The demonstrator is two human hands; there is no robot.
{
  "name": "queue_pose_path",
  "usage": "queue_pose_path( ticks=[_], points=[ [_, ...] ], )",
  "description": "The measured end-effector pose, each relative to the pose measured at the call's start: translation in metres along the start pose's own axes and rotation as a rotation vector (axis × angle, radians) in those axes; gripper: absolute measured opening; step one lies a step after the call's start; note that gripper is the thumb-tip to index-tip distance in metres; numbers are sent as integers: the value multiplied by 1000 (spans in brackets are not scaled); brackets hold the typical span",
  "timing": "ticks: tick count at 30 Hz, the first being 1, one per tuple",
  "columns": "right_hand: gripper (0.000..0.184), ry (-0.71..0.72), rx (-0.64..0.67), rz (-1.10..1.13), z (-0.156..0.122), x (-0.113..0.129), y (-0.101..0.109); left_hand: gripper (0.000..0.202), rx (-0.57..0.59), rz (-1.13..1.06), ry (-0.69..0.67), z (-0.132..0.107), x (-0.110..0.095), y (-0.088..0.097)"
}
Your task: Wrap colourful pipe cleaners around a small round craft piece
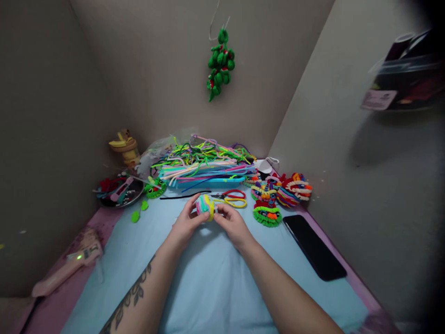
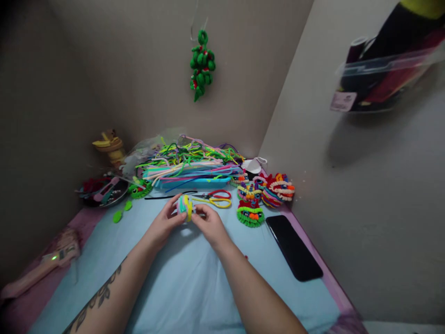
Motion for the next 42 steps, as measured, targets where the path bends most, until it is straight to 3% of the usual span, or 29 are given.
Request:
queue_pose_path(
  ticks=[6,11,14,18,23,29,37,42],
  points=[
    [21,145,-6,-155,-3,2,-1,80,72,-26,55,-2,2,-1],
    [19,140,3,-96,-8,2,-2,73,56,-34,49,0,5,1],
    [25,270,-76,-138,-10,6,0,72,68,-59,13,-1,6,1],
    [7,446,-40,-354,-10,15,4,71,89,-34,9,-2,6,-1],
    [11,451,16,-427,-7,19,7,74,91,60,-18,-1,8,1],
    [13,396,23,-503,-4,11,10,70,4,115,-118,2,13,5],
    [27,371,-200,-410,7,15,11,66,-102,-215,-31,3,18,0],
    [20,479,-132,-478,29,51,-18,63,-233,-442,8,4,10,1]
  ],
)
Point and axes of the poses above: each hand's wrist, its own z-axis towards the middle knuckle, its own y-axis out of the back of the hand, x = y × z, the point moved 1 cm from there along z, towards the middle knuckle, and after that the axes turned 10 degrees about -x, right-handed, at the moved point
